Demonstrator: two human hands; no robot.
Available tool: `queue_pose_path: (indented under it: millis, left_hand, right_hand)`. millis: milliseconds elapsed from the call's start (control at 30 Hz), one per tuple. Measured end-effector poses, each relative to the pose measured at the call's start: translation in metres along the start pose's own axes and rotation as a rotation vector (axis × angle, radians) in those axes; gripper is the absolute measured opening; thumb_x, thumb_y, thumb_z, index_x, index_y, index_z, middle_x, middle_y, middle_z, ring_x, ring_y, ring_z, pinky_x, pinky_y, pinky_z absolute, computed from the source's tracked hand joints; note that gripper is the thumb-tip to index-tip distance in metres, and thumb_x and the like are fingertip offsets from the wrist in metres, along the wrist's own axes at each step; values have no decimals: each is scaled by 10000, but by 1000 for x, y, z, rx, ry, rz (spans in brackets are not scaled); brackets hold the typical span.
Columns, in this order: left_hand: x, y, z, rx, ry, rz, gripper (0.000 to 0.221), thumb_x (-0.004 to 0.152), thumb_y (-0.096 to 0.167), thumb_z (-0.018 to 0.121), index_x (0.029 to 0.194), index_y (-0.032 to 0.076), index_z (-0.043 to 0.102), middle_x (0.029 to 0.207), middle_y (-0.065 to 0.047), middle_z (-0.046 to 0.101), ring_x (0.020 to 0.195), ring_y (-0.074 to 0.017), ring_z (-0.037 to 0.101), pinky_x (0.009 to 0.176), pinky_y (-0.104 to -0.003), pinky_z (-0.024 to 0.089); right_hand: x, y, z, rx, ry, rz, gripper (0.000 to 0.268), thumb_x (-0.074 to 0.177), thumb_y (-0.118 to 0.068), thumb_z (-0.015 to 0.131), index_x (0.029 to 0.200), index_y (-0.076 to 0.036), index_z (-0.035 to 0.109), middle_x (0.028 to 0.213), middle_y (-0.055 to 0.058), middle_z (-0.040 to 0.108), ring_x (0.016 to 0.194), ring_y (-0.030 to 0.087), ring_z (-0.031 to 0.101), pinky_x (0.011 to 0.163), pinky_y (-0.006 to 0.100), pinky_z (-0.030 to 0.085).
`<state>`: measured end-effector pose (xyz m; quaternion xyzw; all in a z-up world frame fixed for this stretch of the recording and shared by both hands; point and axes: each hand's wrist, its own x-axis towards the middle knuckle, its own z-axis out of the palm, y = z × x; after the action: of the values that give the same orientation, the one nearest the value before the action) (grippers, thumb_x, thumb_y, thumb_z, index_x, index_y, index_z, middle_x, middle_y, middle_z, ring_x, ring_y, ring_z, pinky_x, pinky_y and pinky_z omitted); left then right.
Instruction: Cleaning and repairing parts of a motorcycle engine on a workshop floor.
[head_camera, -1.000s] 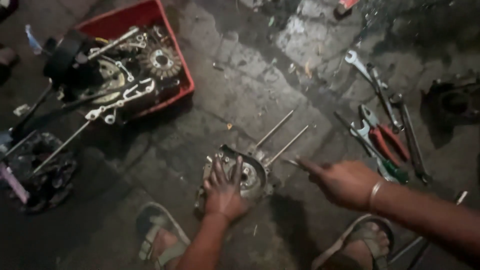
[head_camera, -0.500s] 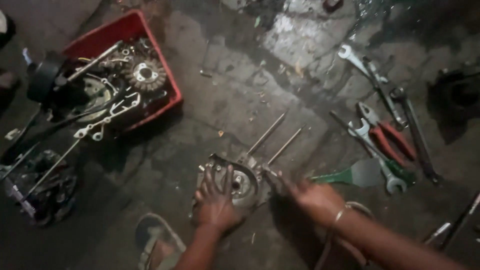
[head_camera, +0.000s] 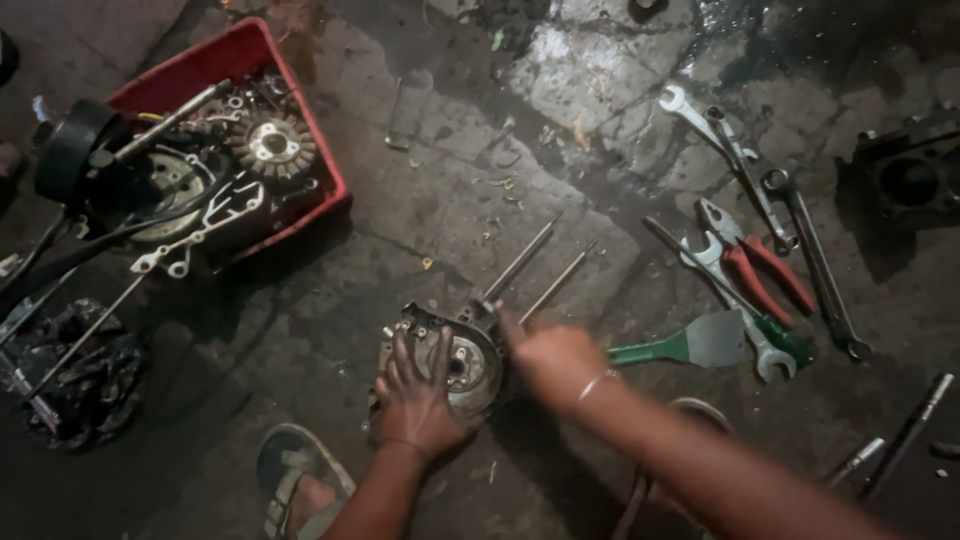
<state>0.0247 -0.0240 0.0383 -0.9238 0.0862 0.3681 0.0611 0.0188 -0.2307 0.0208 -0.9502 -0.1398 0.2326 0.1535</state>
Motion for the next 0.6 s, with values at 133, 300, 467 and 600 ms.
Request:
queue_pose_path:
  millis: [133,300,467,600]
  left_hand:
    - [2,0,-1,-39,-12,11,1303,668,765,770,1605,347,-34,1612,-341,-22,1503,-515,102,1132,-650,236]
    - [4,-8,15,-34,62,36,1289,669,751,777,1597,340,-19,1612,-356,-26,1459,-551,159,1099,-655,267]
    - [1,-9,12,-42,63,58,1278,671,745,776,1604,351,-3,1604,-365,-22,1461,-548,184,1115,-649,259]
    - [7,-13,22,-33,99,84,1253,692,738,771,1607,362,3,1606,-366,-34,1442,-555,197,1090,-649,270]
  right_hand:
    - [-30,1,-8,14,-143,39,866,834,-1,568,1619,-56,206,952,226,691,704,336,729,540,434,593]
    - [-70,59,56,-191,-193,-69,182,876,-230,650,1050,-200,608,869,119,734,721,327,727,574,474,583]
    - [-41,24,-30,-9,-227,100,655,842,-185,656,1445,-233,404,814,129,725,722,353,721,613,498,574]
    - [8,3,12,88,-103,131,951,848,-129,630,1636,-213,105,805,177,711,681,377,701,603,515,572]
